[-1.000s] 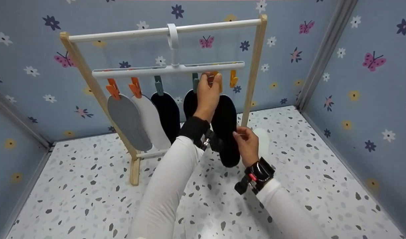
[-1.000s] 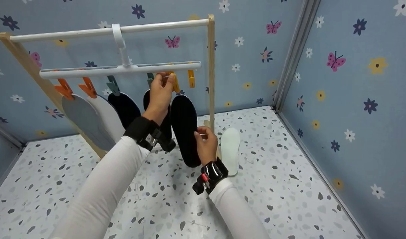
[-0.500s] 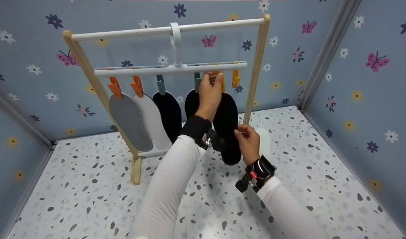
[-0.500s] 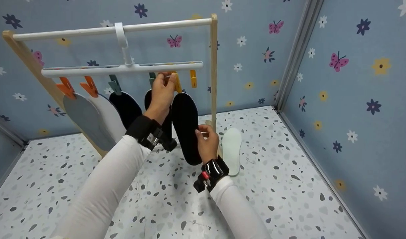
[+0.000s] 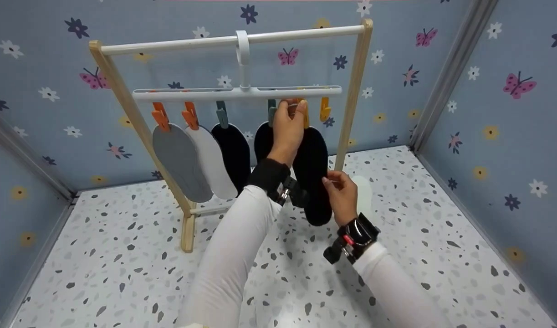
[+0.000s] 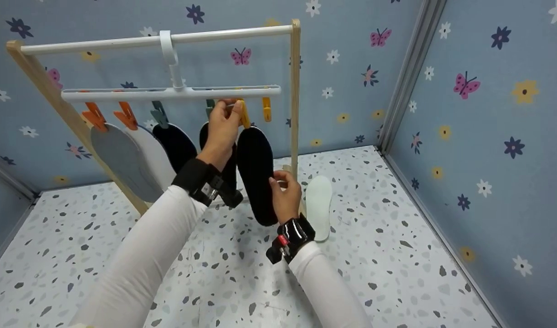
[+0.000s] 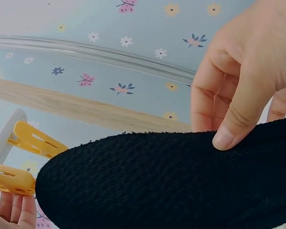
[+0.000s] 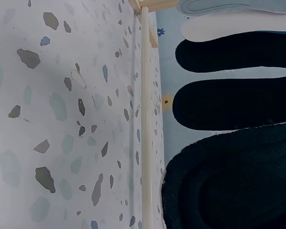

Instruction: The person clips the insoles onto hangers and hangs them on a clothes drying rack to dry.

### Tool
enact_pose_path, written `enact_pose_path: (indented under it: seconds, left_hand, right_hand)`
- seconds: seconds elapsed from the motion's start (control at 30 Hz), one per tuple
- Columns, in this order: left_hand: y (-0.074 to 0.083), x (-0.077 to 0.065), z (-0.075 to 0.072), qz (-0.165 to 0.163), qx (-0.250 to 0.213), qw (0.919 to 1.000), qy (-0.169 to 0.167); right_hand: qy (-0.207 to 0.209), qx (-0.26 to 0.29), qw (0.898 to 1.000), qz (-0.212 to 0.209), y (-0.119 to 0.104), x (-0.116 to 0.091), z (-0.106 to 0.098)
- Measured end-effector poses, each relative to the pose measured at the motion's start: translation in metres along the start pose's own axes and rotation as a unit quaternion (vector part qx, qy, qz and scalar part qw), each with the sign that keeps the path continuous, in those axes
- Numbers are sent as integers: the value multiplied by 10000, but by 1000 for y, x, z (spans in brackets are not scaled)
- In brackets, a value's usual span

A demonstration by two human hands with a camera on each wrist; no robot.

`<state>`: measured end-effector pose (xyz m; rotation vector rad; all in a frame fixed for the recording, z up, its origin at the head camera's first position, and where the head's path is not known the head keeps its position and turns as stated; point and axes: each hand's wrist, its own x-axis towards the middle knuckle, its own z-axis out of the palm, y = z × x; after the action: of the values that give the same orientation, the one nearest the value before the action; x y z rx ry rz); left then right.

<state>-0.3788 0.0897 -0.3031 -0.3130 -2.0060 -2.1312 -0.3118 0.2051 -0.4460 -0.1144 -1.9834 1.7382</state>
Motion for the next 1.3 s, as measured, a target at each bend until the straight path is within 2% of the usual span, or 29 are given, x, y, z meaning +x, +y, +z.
enact_pose_path:
  seconds: [0.33, 0.7, 1.0, 1.3]
  left_hand:
    - [0, 2, 1, -93, -218, 9997, 93]
    - [-2, 2, 0, 29, -178, 9998, 110]
    - [-1, 2, 1, -136, -161, 9997, 101]
    - [-3, 3, 1, -54, -237, 9996, 122]
  right_hand:
    - [-25, -28, 10000, -59, 1, 0, -1]
    - [-70, 1, 9999, 100, 0, -1, -2]
    - [-121, 5, 9999, 13, 1, -1, -4]
    - [-148, -55, 9999, 67, -2, 1, -4]
